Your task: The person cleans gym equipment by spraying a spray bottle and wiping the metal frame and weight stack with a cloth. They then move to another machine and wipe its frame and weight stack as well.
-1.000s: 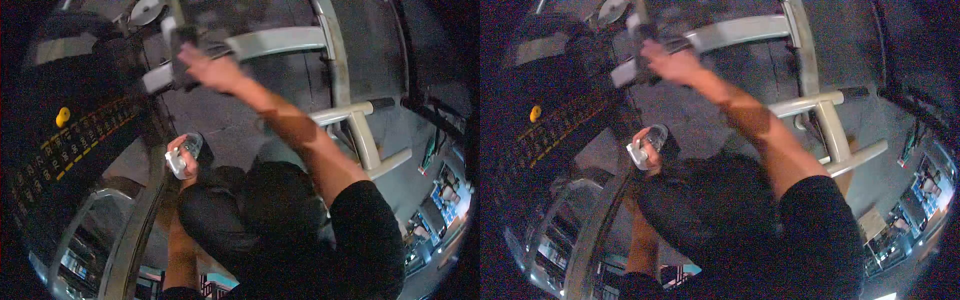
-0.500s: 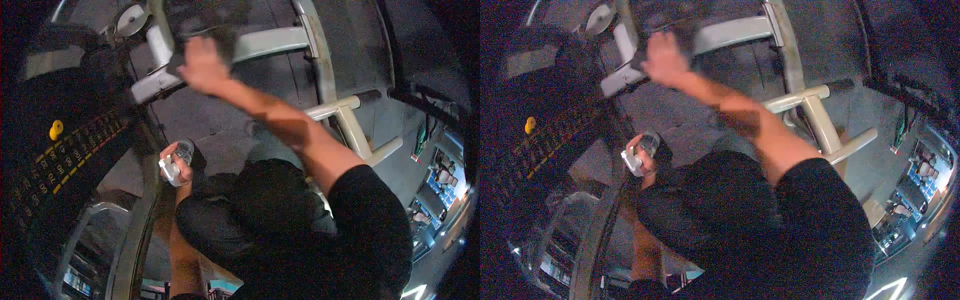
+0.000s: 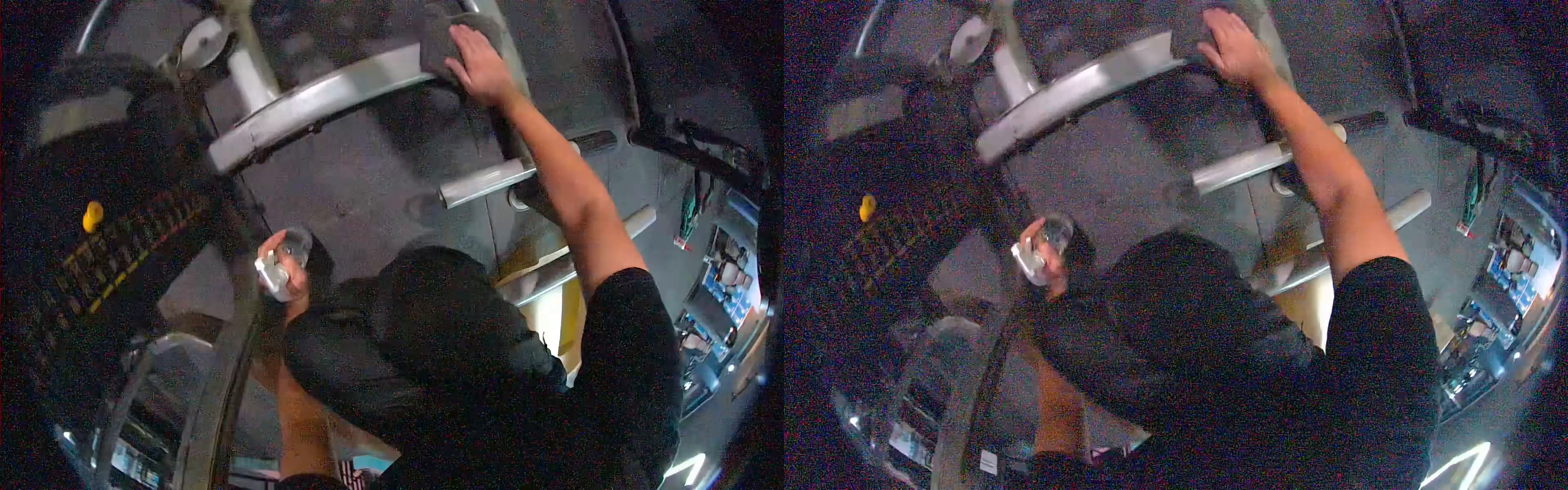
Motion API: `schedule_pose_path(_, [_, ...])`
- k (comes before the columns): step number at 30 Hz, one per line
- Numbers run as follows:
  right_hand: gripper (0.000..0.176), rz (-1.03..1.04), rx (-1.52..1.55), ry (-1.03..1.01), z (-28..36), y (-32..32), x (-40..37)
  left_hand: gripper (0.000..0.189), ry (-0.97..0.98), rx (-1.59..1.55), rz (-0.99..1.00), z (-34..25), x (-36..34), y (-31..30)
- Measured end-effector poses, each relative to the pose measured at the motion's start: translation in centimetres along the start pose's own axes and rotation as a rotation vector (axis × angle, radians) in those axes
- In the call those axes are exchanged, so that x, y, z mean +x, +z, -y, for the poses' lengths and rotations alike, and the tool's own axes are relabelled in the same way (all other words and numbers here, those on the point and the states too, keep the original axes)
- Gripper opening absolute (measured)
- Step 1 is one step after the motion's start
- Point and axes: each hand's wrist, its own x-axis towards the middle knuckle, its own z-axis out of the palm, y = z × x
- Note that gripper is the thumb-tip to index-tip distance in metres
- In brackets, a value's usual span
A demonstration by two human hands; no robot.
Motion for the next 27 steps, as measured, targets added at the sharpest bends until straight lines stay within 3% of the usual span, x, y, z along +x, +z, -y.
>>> schedule_pose_path(1, [0.064, -0.066, -0.037, 0.075, 1.3, 1.4, 0.8, 0.064, -0.064, 0.035, -0.008, -0.7, 0.5, 0.1])
schedule_pose_path(2, [0.064, 0.088, -0.016, 0.188, 4.6, 1.4, 3.3, 0.066, -0.005, 0.049, -0.018, 0.5, 0.3, -0.1])
schedule_pose_path(3, [0.063, 0.246, 0.007, 0.297, 9.4, 1.3, 5.7, 0.067, 0.024, -0.173, -0.165, 0.8, 0.1, 1.3])
schedule_pose_path(5, [0.057, 0.038, 0.159, 0.01, 19.0, 3.1, 7.9, 0.073, -0.156, -0.067, 0.013, -0.1, -0.3, -1.0])
schedule_pose_path(6, [0.061, 0.004, 0.332, -0.058, 22.6, 7.2, 9.0, 0.072, -0.174, 0.19, -0.048, -1.9, 1.0, 0.1])
schedule_pose_path(7, [0.069, 0.094, 0.382, -0.022, 26.6, 6.0, 10.6, 0.072, -0.169, 0.194, -0.037, -1.1, 1.1, 0.2])
schedule_pose_path(8, [0.079, -0.023, 0.201, -0.065, 29.3, 9.0, 11.0, 0.069, -0.053, 0.156, -0.054, -0.1, 1.0, 0.3])
schedule_pose_path(9, [0.084, 0.046, 0.104, -0.084, 30.2, 8.8, 11.6, 0.065, 0.059, 0.114, -0.071, -0.2, 1.1, 0.4])
schedule_pose_path(11, [0.08, -0.011, 0.143, -0.179, 29.4, 7.6, 11.6, 0.067, 0.004, 0.153, -0.03, -1.7, 1.6, 0.2])
schedule_pose_path(13, [0.077, 0.256, 0.42, -0.173, 25.1, 4.8, 10.4, 0.068, -0.055, 0.191, 0.021, -3.2, 2.1, 0.0])
schedule_pose_path(14, [0.075, 0.04, 0.291, -0.207, 22.1, 5.5, 8.5, 0.072, -0.051, 0.172, -0.015, -3.3, 2.6, 0.3])
schedule_pose_path(16, [0.069, 0.067, 0.307, -0.106, 13.0, 3.8, 4.2, 0.075, -0.058, 0.152, -0.073, -2.7, 3.1, 1.1])
schedule_pose_path(17, [0.069, -0.011, 0.271, -0.205, 7.9, 2.2, 2.3, 0.075, 0.108, 0.059, -0.116, -1.7, 3.5, 1.6])
schedule_pose_path(18, [0.068, 0.044, 0.106, -0.041, 4.6, 0.2, 1.0, 0.075, 0.274, -0.028, -0.16, -0.9, 3.4, 1.8])
schedule_pose_path(19, [0.066, 0.09, 0.044, 0.115, 2.0, -0.8, 0.3, 0.075, 0.266, -0.011, -0.172, -0.3, 2.3, 1.3])
schedule_pose_path(20, [0.064, 0.018, 0.051, 0.074, 0.3, -0.6, -0.1, 0.071, 0.16, 0.071, -0.174, 0.2, 1.5, 1.3])
schedule_pose_path(21, [0.063, -0.056, 0.065, 0.027, 0.9, 0.2, 0.8, 0.068, 0.051, 0.157, -0.186, -0.1, 1.3, 1.2])
schedule_pose_path(22, [0.063, -0.052, 0.093, 0.002, 2.9, 2.1, 1.2, 0.056, -0.146, 0.024, -0.156, -1.1, 0.6, 0.8])
schedule_pose_path(23, [0.06, -0.069, -0.023, 0.148, 6.4, 3.5, 2.0, 0.045, -0.338, -0.114, -0.127, -2.7, 0.7, 0.5])
schedule_pose_path(24, [0.058, -0.101, -0.144, 0.296, 9.8, 4.8, 3.5, 0.041, -0.24, -0.036, -0.083, -2.4, 1.0, 0.2])
schedule_pose_path(25, [0.051, -0.078, 0.025, 0.218, 13.3, 6.3, 4.4, 0.037, -0.146, 0.045, -0.032, -2.0, 0.9, -0.3])
schedule_pose_path(26, [0.049, -0.101, -0.038, 0.077, 19.0, 6.1, 5.5, 0.037, -0.304, -0.101, -0.043, -0.8, -0.4, -0.7])
schedule_pose_path(27, [0.057, -0.133, 0.302, -0.027, 22.5, 7.9, 6.6, 0.039, -0.457, -0.253, -0.054, 0.2, -1.4, -0.8])
